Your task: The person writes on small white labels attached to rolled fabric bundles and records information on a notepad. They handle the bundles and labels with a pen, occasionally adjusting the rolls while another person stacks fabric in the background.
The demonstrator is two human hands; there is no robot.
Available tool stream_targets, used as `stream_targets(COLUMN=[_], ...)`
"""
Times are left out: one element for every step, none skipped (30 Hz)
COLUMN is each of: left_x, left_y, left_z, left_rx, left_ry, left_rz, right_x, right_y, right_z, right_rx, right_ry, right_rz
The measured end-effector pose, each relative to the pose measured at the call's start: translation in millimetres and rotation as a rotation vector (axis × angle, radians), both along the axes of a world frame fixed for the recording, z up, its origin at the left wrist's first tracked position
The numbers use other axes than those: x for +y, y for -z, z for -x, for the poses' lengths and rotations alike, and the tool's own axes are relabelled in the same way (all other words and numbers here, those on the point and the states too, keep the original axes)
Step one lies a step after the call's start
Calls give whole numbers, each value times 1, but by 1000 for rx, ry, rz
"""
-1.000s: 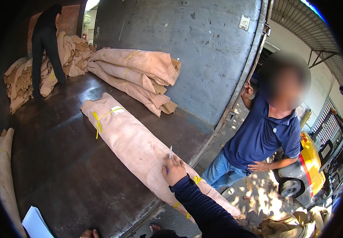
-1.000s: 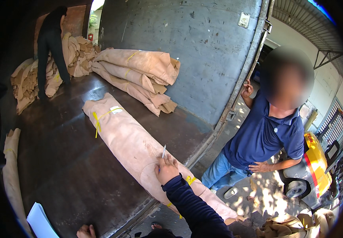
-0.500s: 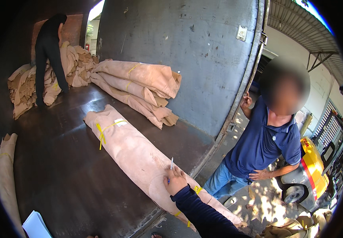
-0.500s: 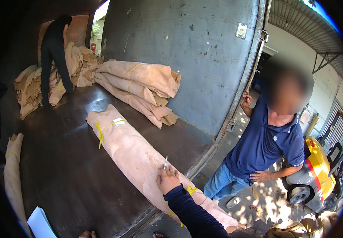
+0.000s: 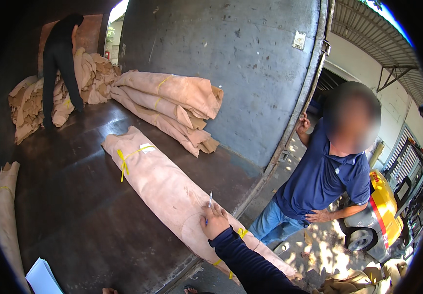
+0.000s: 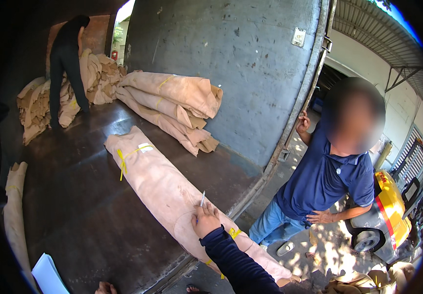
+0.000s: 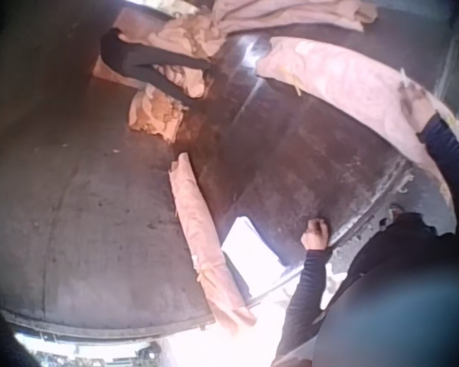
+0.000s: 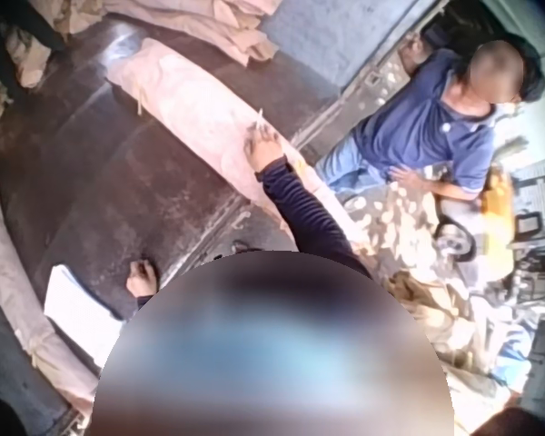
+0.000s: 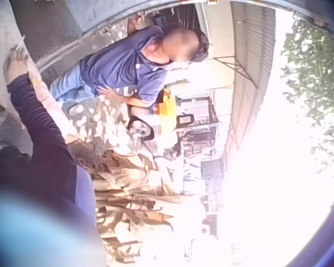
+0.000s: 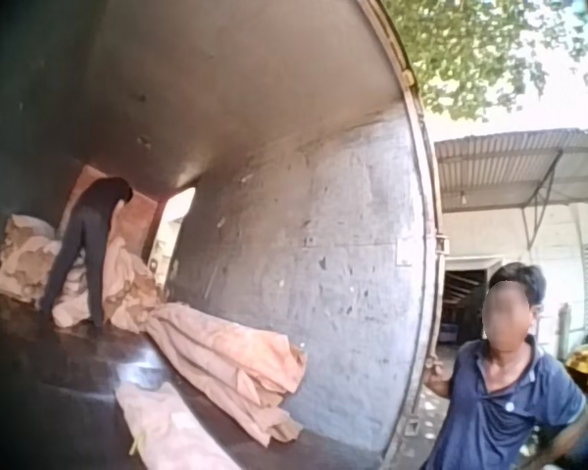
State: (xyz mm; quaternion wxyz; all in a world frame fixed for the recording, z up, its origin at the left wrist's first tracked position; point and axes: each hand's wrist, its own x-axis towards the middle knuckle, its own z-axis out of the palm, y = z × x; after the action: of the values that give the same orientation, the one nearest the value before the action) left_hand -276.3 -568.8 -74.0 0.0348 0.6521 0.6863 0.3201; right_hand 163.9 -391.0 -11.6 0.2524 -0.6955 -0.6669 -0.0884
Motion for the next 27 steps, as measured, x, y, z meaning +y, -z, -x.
stream_targets(left_x=[0,0,0,0,0,0,0,0,0,0,0,0,0,0,0,0,0,1,1,1,0,0,-1,-1,-2,-2,-2], left_y=[0,1,1,2,2,2,3,3,3,3,2,2,2,3,3,4,4,5,5,5,5,5,4,3,2,2,1], left_z=[0,1,1,1,2,2,2,2,2,2,2,2,2,2,2,2,2,2,3,3,4,4,4,3,2,1,0], left_rx=[1,2,4,11,18,26,28,30,32,36,39,42,21,0,-23,15,52,86,49,14,-19,-12,-3,2,26,51,76], left_ry=[-4,-8,-11,-13,-16,-19,-19,-17,-14,-16,-17,-19,-8,1,7,-13,-34,-58,-48,-37,-25,-27,-27,-23,-41,-59,-76], left_rz=[7,13,20,14,8,4,4,5,7,8,7,6,11,15,16,9,1,-13,-1,15,35,37,45,53,50,49,48], right_x=[0,0,0,0,0,0,0,1,1,1,1,1,1,1,1,2,1,2,2,2,2,2,2,2,1,1,1], right_y=[-1,-1,-1,-2,-2,-1,-1,0,0,1,1,2,2,2,2,1,1,1,0,0,0,0,0,1,1,1,1], right_z=[0,0,0,0,0,0,1,0,0,0,0,0,0,-1,-1,-1,-1,-1,-1,-1,-1,-1,0,-1,-1,-1,-1], right_rx=[-11,-36,-25,-28,-41,-21,-12,-5,-2,2,-4,6,8,-3,7,4,1,-3,-6,-18,-9,-6,-9,-1,1,3,-2], right_ry=[6,17,11,11,16,8,6,5,2,-1,-4,-4,-3,-8,-2,-1,-2,0,5,22,8,7,16,2,-4,-10,-7], right_rz=[21,36,40,33,24,19,9,0,-2,-3,-24,-7,-7,-18,2,5,6,4,4,27,6,6,30,0,-10,-17,-12])
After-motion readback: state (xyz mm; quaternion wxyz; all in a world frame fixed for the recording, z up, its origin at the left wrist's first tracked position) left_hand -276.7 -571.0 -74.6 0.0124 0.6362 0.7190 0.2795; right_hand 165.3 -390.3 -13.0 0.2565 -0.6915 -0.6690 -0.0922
